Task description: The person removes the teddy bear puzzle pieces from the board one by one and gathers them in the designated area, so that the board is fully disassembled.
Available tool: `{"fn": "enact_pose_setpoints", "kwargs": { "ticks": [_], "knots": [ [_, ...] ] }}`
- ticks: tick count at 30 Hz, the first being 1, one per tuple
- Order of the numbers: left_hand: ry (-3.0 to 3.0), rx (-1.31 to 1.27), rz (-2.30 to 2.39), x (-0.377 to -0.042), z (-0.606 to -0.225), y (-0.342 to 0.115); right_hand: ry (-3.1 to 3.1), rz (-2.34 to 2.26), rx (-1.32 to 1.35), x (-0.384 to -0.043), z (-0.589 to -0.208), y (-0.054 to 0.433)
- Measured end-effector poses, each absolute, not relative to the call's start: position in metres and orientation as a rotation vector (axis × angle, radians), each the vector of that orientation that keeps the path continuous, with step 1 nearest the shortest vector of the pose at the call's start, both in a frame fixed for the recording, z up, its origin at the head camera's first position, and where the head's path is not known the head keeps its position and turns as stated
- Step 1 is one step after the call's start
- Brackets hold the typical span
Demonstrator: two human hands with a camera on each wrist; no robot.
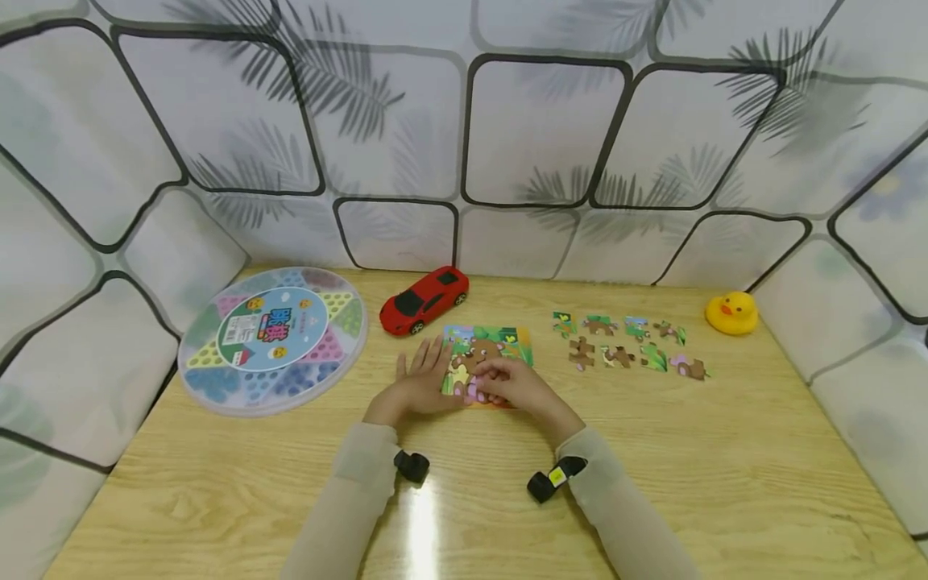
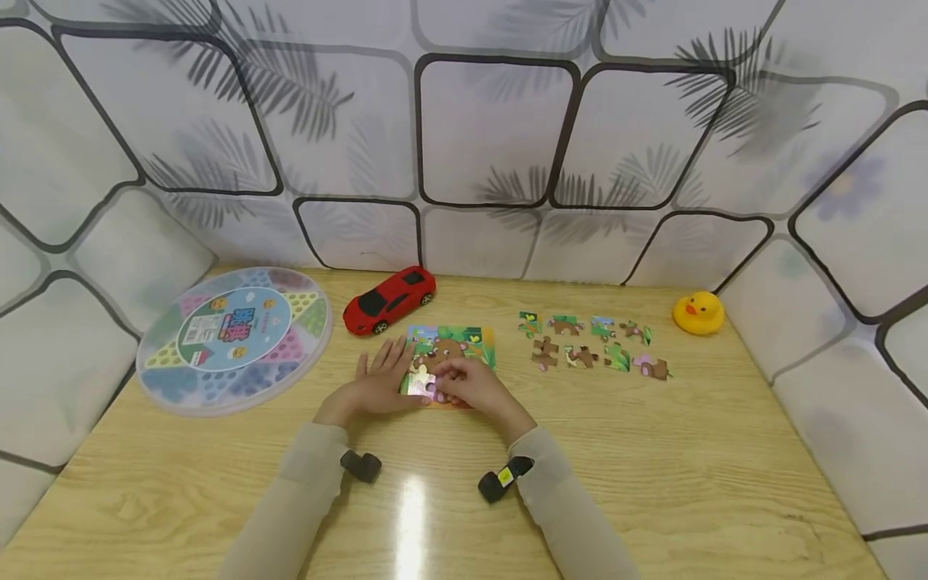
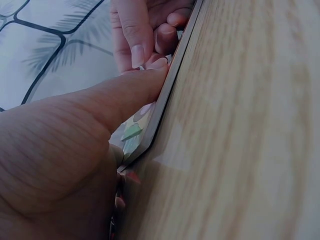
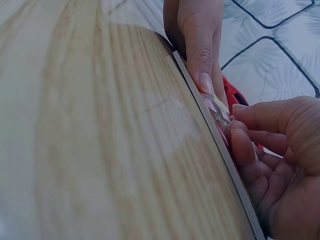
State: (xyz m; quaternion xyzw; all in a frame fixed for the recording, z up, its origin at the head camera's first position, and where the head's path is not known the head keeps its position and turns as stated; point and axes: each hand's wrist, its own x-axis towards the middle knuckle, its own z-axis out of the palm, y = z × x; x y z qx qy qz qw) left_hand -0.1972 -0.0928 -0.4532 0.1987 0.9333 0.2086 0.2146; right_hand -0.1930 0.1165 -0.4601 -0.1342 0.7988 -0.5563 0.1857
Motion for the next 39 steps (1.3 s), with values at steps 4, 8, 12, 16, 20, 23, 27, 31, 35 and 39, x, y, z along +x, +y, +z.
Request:
{"fn": "enact_pose_setpoints", "kwargs": {
  "ticks": [4, 8, 12, 16, 20, 23, 27, 31, 35, 39],
  "knots": [
    [2.595, 0.564, 0.595, -0.197, -0.452, -0.093, 2.239, -1.590, -0.375, -0.193, -0.460, 0.117],
    [2.584, 0.545, 0.589, -0.198, -0.454, -0.092, 2.254, -1.607, -0.361, -0.192, -0.460, 0.115],
    [2.577, 0.524, 0.592, -0.199, -0.456, -0.091, 2.278, -1.622, -0.310, -0.192, -0.460, 0.113],
    [2.577, 0.520, 0.590, -0.200, -0.457, -0.091, 2.285, -1.644, -0.260, -0.193, -0.461, 0.110],
    [2.574, 0.521, 0.601, -0.199, -0.456, -0.091, 2.278, -1.680, -0.207, -0.192, -0.461, 0.106],
    [2.572, 0.519, 0.606, -0.198, -0.456, -0.091, 2.289, -1.703, -0.177, -0.191, -0.461, 0.104],
    [2.575, 0.521, 0.600, -0.198, -0.456, -0.090, 2.321, -1.703, -0.164, -0.189, -0.462, 0.102],
    [2.572, 0.528, 0.596, -0.198, -0.455, -0.091, 2.326, -1.709, -0.162, -0.189, -0.462, 0.102],
    [2.578, 0.547, 0.600, -0.197, -0.452, -0.092, 2.323, -1.717, -0.155, -0.189, -0.461, 0.101],
    [2.579, 0.545, 0.581, -0.197, -0.451, -0.091, 2.326, -1.721, -0.134, -0.189, -0.460, 0.101]
  ]
}}
